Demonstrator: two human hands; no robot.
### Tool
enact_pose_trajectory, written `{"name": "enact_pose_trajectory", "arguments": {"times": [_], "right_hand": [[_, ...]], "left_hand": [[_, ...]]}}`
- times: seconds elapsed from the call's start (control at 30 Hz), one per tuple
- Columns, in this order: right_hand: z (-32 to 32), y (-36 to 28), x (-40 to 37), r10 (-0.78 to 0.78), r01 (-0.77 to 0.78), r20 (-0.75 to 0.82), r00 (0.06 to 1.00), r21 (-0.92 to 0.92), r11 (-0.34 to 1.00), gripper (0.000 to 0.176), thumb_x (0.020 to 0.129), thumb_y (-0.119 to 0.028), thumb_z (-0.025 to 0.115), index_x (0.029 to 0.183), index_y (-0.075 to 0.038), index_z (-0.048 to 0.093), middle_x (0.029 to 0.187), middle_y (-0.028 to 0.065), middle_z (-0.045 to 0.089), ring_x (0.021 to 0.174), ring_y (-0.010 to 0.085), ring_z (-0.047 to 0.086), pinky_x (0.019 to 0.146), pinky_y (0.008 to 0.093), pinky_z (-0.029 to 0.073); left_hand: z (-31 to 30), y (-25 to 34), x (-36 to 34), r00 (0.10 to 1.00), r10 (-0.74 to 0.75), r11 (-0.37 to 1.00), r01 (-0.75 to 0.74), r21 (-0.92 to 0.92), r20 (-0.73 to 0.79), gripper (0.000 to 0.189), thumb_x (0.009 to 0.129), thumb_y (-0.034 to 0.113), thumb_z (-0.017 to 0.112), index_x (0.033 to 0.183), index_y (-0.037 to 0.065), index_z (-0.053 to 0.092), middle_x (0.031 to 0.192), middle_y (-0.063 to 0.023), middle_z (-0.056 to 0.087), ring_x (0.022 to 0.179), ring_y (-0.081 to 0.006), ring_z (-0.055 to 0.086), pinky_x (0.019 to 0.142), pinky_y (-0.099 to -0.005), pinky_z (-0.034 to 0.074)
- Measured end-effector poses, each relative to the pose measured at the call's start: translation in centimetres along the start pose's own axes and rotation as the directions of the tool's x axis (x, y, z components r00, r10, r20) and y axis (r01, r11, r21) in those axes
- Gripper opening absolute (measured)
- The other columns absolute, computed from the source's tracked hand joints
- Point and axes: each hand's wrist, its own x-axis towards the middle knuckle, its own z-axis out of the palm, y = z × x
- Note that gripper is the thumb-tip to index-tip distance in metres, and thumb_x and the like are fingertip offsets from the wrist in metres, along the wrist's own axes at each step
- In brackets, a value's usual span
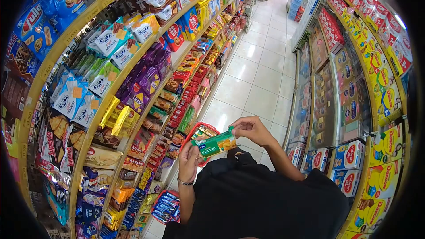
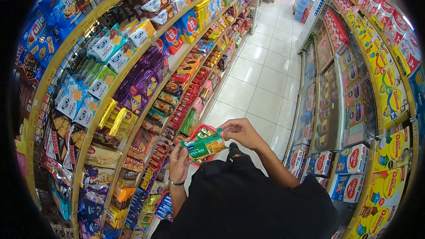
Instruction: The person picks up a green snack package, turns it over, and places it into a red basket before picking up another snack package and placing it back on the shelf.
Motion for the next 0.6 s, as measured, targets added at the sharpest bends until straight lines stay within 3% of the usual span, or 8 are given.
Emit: {"name": "enact_pose_trajectory", "arguments": {"times": [0.07,0.1,0.13,0.2,0.33,0.37,0.47,0.6], "right_hand": [[0.4,0.7,0.0,-0.008,0.008,0.008,1.000,0.001,1.000,0.016,0.083,-0.005,0.068,0.097,0.003,0.066,0.081,0.0052,0.066,0.074,0.0082,0.061,0.067,0.0227,0.050],[0.7,1.0,-0.1,-0.011,0.011,0.021,1.000,0.006,1.000,0.017,0.084,-0.006,0.067,0.098,0.004,0.065,0.082,0.0060,0.067,0.076,0.0092,0.062,0.069,0.0236,0.051],[1.0,1.1,-0.2,-0.013,0.013,0.018,1.000,0.004,1.000,0.017,0.084,-0.006,0.067,0.098,0.004,0.065,0.082,0.0060,0.067,0.076,0.0092,0.062,0.069,0.0236,0.051],[1.7,1.2,-0.3,-0.006,0.006,0.023,1.000,0.019,1.000,0.017,0.084,-0.006,0.067,0.098,0.004,0.065,0.082,0.0061,0.067,0.075,0.0090,0.062,0.068,0.0237,0.051],[1.3,2.1,0.6,-0.029,0.029,-0.061,0.998,0.005,1.000,0.016,0.084,-0.006,0.067,0.096,0.005,0.065,0.084,0.0064,0.067,0.076,0.0090,0.061,0.068,0.0244,0.051],[0.8,1.9,0.6,-0.026,0.026,-0.055,0.998,0.006,1.000,0.016,0.084,-0.006,0.067,0.096,0.005,0.065,0.084,0.0064,0.067,0.076,0.0090,0.061,0.068,0.0244,0.051],[-1.7,0.4,1.1,-0.117,0.121,-0.263,0.958,0.001,0.993,0.014,0.085,-0.005,0.064,0.096,0.003,0.063,0.084,0.0064,0.066,0.074,0.0102,0.061,0.067,0.0239,0.050],[-2.6,-0.1,1.1,-0.063,0.043,-0.189,0.980,-0.107,0.993,0.014,0.084,-0.005,0.063,0.095,0.004,0.063,0.085,0.0075,0.066,0.076,0.0115,0.062,0.071,0.0259,0.051]], "left_hand": [[0.0,-0.8,0.6,0.974,0.118,0.982,-0.085,0.169,-0.195,0.030,0.094,0.019,0.056,0.115,-0.002,0.056,0.077,0.0010,0.056,0.060,-0.0021,0.045,0.049,-0.0179,0.035],[-0.2,-1.2,0.8,0.951,0.132,0.979,-0.081,0.188,-0.281,0.027,0.094,0.020,0.057,0.106,-0.004,0.060,0.075,0.0010,0.056,0.057,-0.0030,0.045,0.050,-0.0195,0.036],[-0.7,-1.6,0.9,0.952,0.132,0.979,-0.082,0.188,-0.277,0.027,0.094,0.020,0.057,0.106,-0.004,0.060,0.075,0.0010,0.056,0.057,-0.0030,0.045,0.050,-0.0195,0.036],[-1.8,-1.9,1.0,0.863,0.434,0.735,-0.174,0.655,-0.258,0.026,0.093,0.019,0.057,0.100,-0.006,0.062,0.074,-0.0001,0.056,0.058,-0.0046,0.048,0.050,-0.0211,0.038],[-1.7,-0.9,1.6,0.709,0.697,0.454,-0.320,0.832,-0.107,0.022,0.092,0.016,0.057,0.094,-0.005,0.062,0.077,-0.0041,0.060,0.060,-0.0087,0.054,0.052,-0.0210,0.043],[-1.0,-0.6,0.9,0.762,0.609,0.635,-0.300,0.712,-0.222,0.024,0.094,0.018,0.054,0.093,-0.004,0.061,0.082,-0.0063,0.061,0.060,-0.0106,0.055,0.051,-0.0214,0.048],[-2.9,2.3,0.2,0.724,0.512,0.816,-0.242,0.524,-0.462,0.024,0.095,0.019,0.052,0.094,-0.003,0.059,0.085,-0.0074,0.061,0.061,-0.0116,0.057,0.049,-0.0223,0.051],[-3.5,1.6,0.6,0.861,0.425,0.824,-0.239,0.514,-0.281,0.020,0.095,0.016,0.051,0.100,-0.003,0.058,0.087,-0.0076,0.062,0.070,-0.0116,0.060,0.065,-0.0242,0.053]]}}
